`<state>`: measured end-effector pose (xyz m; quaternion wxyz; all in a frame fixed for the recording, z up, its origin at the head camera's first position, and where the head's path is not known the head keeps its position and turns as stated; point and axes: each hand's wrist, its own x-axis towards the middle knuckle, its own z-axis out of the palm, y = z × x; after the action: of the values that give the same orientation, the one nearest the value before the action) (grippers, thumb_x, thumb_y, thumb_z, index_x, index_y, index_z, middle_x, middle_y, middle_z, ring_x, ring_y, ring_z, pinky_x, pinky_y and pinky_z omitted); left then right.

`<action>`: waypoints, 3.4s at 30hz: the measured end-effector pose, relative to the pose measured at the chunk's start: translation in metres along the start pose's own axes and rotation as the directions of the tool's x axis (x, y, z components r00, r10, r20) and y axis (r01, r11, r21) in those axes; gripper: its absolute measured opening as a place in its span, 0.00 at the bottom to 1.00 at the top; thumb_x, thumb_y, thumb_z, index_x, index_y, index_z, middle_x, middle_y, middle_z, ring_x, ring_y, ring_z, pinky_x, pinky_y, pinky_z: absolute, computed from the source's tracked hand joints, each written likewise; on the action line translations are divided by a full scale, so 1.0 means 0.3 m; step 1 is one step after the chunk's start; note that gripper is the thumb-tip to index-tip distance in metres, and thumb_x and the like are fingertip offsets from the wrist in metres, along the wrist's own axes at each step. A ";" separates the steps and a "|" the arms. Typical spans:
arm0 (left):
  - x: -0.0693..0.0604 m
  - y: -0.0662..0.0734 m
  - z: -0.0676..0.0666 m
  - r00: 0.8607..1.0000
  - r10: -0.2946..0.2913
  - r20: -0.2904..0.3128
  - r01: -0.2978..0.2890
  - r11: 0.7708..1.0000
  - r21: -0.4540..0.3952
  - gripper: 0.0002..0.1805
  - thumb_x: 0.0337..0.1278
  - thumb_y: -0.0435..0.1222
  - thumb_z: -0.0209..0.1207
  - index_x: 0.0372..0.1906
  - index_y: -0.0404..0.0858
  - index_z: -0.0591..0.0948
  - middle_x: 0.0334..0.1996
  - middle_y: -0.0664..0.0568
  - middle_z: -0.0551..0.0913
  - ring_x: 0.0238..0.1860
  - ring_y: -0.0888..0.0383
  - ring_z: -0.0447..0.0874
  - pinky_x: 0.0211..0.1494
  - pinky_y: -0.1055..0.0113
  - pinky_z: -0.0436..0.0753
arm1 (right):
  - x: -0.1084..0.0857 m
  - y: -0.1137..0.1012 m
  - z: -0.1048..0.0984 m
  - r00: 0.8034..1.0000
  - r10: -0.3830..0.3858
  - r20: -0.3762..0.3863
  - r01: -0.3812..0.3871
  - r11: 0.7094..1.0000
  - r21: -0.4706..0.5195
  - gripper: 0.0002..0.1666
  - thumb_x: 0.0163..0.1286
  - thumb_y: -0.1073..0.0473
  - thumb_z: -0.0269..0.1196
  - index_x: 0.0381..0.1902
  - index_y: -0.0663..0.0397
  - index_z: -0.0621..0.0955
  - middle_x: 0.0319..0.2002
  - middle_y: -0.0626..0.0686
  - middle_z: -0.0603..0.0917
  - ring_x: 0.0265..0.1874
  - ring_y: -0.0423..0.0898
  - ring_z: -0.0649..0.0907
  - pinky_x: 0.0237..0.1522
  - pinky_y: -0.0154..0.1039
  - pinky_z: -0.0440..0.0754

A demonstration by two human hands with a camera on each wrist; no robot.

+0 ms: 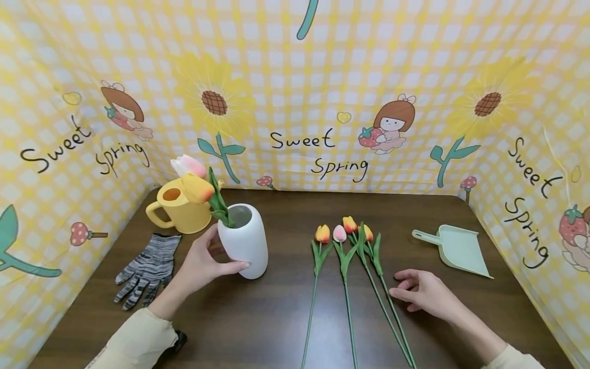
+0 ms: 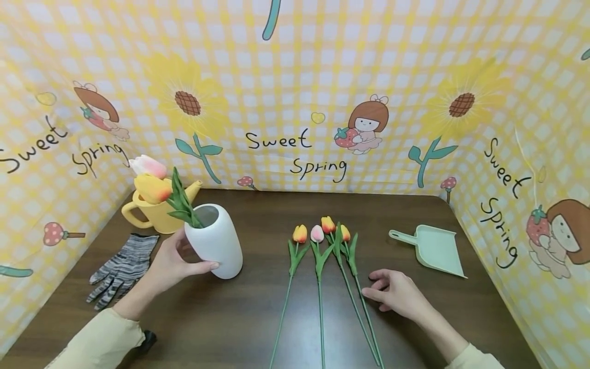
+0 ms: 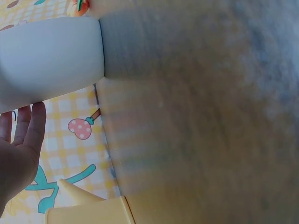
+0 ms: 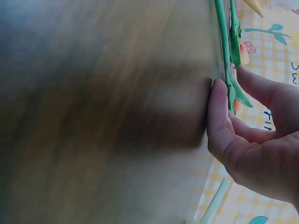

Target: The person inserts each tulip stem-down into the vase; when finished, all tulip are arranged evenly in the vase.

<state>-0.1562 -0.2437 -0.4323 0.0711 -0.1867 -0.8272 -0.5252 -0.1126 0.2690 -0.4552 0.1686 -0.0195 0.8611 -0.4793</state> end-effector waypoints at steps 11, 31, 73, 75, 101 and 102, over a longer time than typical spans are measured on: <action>0.002 0.004 0.004 1.000 0.004 -0.011 -0.004 1.000 0.010 0.49 0.36 0.35 0.83 0.68 0.55 0.72 0.55 0.59 0.83 0.53 0.57 0.84 0.52 0.64 0.84 | 0.004 -0.006 0.013 0.999 0.034 0.042 -0.036 0.998 0.042 0.27 0.64 0.55 0.74 0.51 0.71 0.80 0.30 0.53 0.85 0.28 0.49 0.84 0.28 0.45 0.88; -0.010 -0.002 0.003 0.999 -0.020 -0.030 0.021 0.999 0.028 0.47 0.36 0.35 0.83 0.66 0.55 0.73 0.52 0.59 0.84 0.51 0.58 0.85 0.50 0.67 0.84 | 0.022 -0.013 0.028 0.994 0.058 0.097 -0.069 0.991 0.111 0.22 0.64 0.58 0.73 0.48 0.69 0.80 0.29 0.53 0.85 0.25 0.48 0.83 0.26 0.47 0.87; -0.005 0.008 0.006 0.998 -0.044 -0.052 0.046 0.998 0.035 0.47 0.36 0.36 0.83 0.67 0.54 0.74 0.53 0.59 0.84 0.53 0.60 0.83 0.52 0.69 0.83 | -0.004 -0.039 -0.080 0.967 -0.037 0.250 -0.058 0.931 0.360 0.37 0.74 0.61 0.63 0.71 0.77 0.62 0.53 0.68 0.78 0.39 0.58 0.87 0.33 0.54 0.88; -0.004 0.004 0.008 0.998 -0.039 -0.049 0.041 0.999 0.033 0.46 0.36 0.36 0.83 0.66 0.54 0.74 0.53 0.58 0.84 0.53 0.59 0.84 0.52 0.69 0.83 | -0.014 -0.040 -0.080 0.971 -0.043 0.234 -0.044 0.934 0.355 0.37 0.74 0.60 0.64 0.70 0.76 0.63 0.53 0.69 0.77 0.40 0.58 0.86 0.33 0.54 0.88; -0.004 -0.005 0.006 0.999 -0.042 -0.029 0.042 0.999 0.002 0.46 0.37 0.36 0.83 0.66 0.51 0.74 0.55 0.56 0.84 0.53 0.57 0.84 0.51 0.66 0.84 | -0.057 -0.159 -0.103 0.977 -0.213 0.031 0.170 0.850 0.499 0.14 0.74 0.68 0.61 0.54 0.50 0.79 0.45 0.51 0.85 0.45 0.53 0.88 0.39 0.58 0.87; -0.003 -0.005 0.005 0.999 -0.039 -0.028 0.039 0.999 0.000 0.46 0.37 0.36 0.83 0.66 0.51 0.74 0.55 0.55 0.84 0.53 0.57 0.84 0.51 0.65 0.84 | -0.057 -0.165 -0.105 0.974 -0.223 0.032 0.177 0.845 0.504 0.14 0.74 0.68 0.61 0.54 0.49 0.79 0.45 0.51 0.85 0.45 0.53 0.88 0.39 0.57 0.87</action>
<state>-0.1558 -0.2430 -0.4344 0.0724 -0.1634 -0.8298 -0.5287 -0.1125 0.2714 -0.3942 0.1553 -0.0865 0.6930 -0.6987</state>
